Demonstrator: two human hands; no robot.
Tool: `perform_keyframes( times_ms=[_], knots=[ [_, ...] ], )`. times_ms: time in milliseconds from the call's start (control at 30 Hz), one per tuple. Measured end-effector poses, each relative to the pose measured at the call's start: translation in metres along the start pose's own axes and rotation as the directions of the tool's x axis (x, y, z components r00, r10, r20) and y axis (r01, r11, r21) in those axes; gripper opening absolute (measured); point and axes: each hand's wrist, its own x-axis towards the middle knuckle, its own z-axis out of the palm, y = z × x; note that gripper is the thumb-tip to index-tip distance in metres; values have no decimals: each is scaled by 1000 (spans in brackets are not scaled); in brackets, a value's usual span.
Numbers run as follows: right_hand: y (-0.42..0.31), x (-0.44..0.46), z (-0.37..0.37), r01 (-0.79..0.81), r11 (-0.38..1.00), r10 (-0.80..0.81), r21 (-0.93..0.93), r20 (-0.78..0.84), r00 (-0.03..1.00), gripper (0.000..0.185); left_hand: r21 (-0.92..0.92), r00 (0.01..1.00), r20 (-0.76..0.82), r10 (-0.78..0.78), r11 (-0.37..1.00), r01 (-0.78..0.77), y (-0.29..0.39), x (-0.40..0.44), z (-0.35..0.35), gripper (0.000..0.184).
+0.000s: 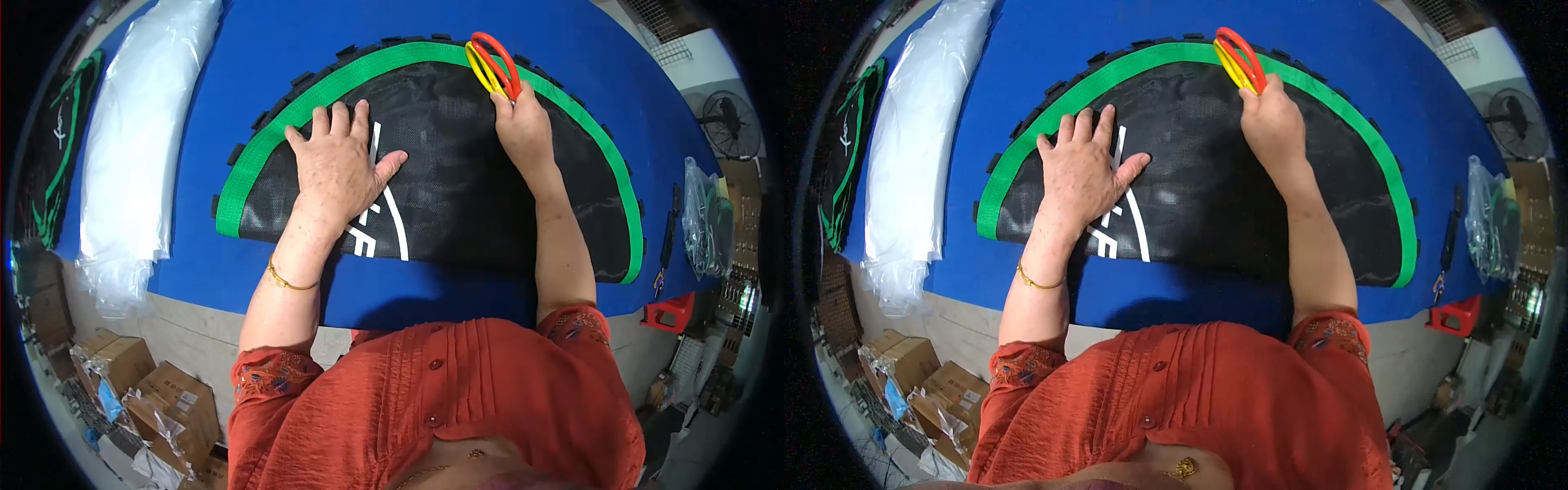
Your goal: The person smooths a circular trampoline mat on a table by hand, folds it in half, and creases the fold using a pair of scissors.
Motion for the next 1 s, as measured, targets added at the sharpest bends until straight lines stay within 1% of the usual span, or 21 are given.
perform_keyframes(
  times_ms=[67,167,300,400,500,533,567,633,733,767,867,900,1000],
  knots=[
    [1,-10,-13,-24,999,25,-20,35,999,32,5,1000,-1,-4,1000,4,0,0,0,92],
    [11,-22,-23,-46,998,44,34,65,997,32,16,1000,-24,3,1000,-3,0,-1,3,95],
    [6,-27,-23,-43,998,41,46,41,998,30,57,1000,-21,4,998,-3,1,-2,6,100],
    [4,-34,-22,22,995,-24,99,19,1000,31,66,1000,-24,4,998,-3,1,0,7,102],
    [-14,-56,-31,-41,989,21,142,140,990,32,46,999,-32,-2,999,3,2,-2,12,103],
    [-21,-65,-34,-56,989,31,137,178,984,32,41,999,-42,-4,999,5,2,-1,12,103],
    [-30,-74,-38,-64,989,34,133,212,977,33,36,1000,0,-15,999,15,3,0,9,101],
    [-49,-91,-47,-76,991,44,107,279,959,32,47,1000,-13,-13,999,14,3,1,11,100],
    [-64,-119,-56,-46,986,-10,158,334,942,32,67,999,-31,-11,998,13,2,0,15,95],
    [-67,-126,-58,-55,988,-5,146,381,924,31,69,999,-36,-9,998,11,0,0,19,95],
    [-62,-145,-68,-15,991,-43,129,440,897,29,65,999,-33,-15,998,18,2,1,16,92],
    [-60,-151,-73,16,995,-56,94,439,897,27,62,999,-38,-19,998,21,2,1,17,92],
    [-44,-155,-81,2,1000,-13,31,344,939,27,58,999,-39,-26,998,28,2,1,18,93]
  ],
)
